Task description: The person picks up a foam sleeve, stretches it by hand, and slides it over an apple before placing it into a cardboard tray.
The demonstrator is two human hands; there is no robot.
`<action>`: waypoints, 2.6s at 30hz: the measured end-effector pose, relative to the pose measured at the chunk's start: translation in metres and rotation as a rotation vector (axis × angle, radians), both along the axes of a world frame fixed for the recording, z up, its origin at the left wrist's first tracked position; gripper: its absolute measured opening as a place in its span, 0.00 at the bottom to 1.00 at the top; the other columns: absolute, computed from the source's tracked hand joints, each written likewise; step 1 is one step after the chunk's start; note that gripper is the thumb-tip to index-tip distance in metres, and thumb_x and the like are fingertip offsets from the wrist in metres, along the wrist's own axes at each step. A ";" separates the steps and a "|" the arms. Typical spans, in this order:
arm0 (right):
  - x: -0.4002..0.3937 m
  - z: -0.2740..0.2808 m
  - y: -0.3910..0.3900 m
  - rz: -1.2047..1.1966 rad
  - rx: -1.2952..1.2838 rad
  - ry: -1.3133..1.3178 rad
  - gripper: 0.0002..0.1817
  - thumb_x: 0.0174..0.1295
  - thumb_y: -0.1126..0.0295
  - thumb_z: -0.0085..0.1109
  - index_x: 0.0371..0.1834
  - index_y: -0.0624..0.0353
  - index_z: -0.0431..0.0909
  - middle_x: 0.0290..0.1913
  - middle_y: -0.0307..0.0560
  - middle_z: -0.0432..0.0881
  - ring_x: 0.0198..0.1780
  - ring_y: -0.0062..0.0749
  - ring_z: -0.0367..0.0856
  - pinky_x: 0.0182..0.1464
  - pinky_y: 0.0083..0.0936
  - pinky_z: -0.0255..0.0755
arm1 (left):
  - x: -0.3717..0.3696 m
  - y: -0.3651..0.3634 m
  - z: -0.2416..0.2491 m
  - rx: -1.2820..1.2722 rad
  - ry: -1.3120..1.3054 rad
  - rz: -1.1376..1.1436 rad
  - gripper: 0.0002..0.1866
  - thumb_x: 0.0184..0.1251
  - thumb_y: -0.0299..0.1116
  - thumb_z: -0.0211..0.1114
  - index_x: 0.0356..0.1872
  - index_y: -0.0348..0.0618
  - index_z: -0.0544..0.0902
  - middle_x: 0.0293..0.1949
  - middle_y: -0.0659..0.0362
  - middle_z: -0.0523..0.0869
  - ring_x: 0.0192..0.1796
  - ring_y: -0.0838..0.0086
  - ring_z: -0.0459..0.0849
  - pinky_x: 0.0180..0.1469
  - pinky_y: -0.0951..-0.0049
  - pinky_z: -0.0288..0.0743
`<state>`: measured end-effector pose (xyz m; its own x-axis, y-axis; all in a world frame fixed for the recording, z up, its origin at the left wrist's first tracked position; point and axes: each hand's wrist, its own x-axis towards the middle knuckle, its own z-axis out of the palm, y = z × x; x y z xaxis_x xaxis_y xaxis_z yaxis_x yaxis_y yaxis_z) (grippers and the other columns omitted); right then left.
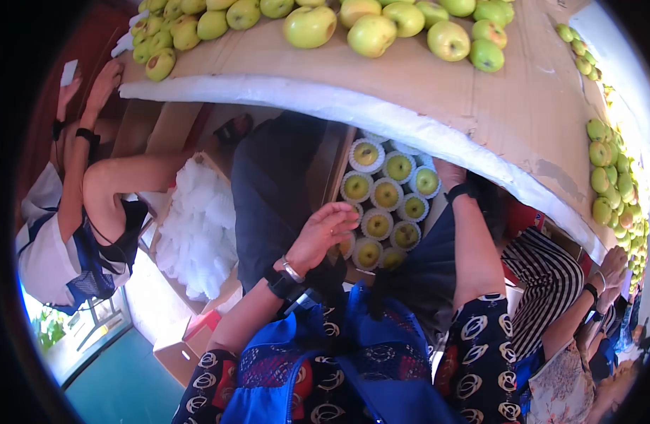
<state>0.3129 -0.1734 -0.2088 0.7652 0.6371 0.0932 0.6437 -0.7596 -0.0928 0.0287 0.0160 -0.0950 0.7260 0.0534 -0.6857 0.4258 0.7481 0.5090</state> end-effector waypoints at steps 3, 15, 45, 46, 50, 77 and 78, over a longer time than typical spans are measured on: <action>-0.003 0.004 -0.006 -0.064 0.173 0.242 0.18 0.61 0.64 0.48 0.52 0.60 0.73 0.54 0.52 0.76 0.56 0.43 0.73 0.59 0.36 0.65 | 0.023 -0.009 0.002 0.181 -0.032 -0.165 0.12 0.69 0.35 0.52 0.50 0.45 0.75 0.49 0.59 0.80 0.50 0.76 0.78 0.50 0.74 0.71; -0.011 -0.019 -0.020 -0.243 0.372 0.603 0.25 0.63 0.53 0.47 0.59 0.57 0.69 0.60 0.50 0.71 0.63 0.43 0.66 0.65 0.34 0.57 | 0.197 -0.074 -0.049 1.064 -0.118 -1.024 0.15 0.60 0.29 0.49 0.44 0.31 0.77 0.45 0.40 0.80 0.51 0.53 0.78 0.52 0.60 0.69; -0.016 0.044 -0.018 -0.062 0.281 0.467 0.17 0.58 0.58 0.53 0.42 0.58 0.78 0.41 0.57 0.81 0.46 0.53 0.77 0.49 0.41 0.69 | 0.189 -0.026 -0.068 0.871 -0.581 -0.987 0.04 0.56 0.28 0.58 0.31 0.40 0.78 0.31 0.57 0.82 0.35 0.75 0.78 0.40 0.70 0.71; -0.028 0.054 -0.025 -0.046 0.304 0.409 0.17 0.57 0.58 0.55 0.42 0.59 0.78 0.40 0.58 0.81 0.44 0.53 0.77 0.49 0.41 0.70 | 0.181 -0.021 -0.042 0.929 -0.512 -1.082 0.05 0.57 0.27 0.56 0.32 0.39 0.77 0.31 0.59 0.81 0.36 0.79 0.77 0.41 0.74 0.72; -0.105 0.138 -0.034 -0.070 0.400 0.851 0.20 0.55 0.60 0.60 0.45 0.63 0.76 0.35 0.56 0.82 0.35 0.41 0.83 0.39 0.31 0.76 | 0.092 0.018 0.024 0.643 -0.571 -0.821 0.05 0.60 0.24 0.56 0.36 0.37 0.77 0.36 0.60 0.81 0.38 0.78 0.80 0.41 0.77 0.74; -0.269 0.168 0.066 0.405 0.758 1.799 0.17 0.65 0.68 0.52 0.54 0.65 0.70 0.49 0.46 0.76 0.53 0.26 0.74 0.56 0.23 0.68 | -0.127 0.156 -0.066 2.386 0.433 -0.150 0.23 0.43 0.15 0.61 0.45 0.42 0.75 0.57 0.45 0.70 0.57 0.50 0.70 0.58 0.62 0.66; -0.268 0.167 0.064 0.356 0.768 1.840 0.17 0.65 0.69 0.52 0.54 0.65 0.69 0.50 0.45 0.75 0.54 0.26 0.73 0.56 0.23 0.67 | -0.132 0.157 -0.065 2.190 0.376 -0.141 0.24 0.43 0.16 0.62 0.46 0.43 0.75 0.58 0.45 0.69 0.59 0.51 0.69 0.60 0.63 0.65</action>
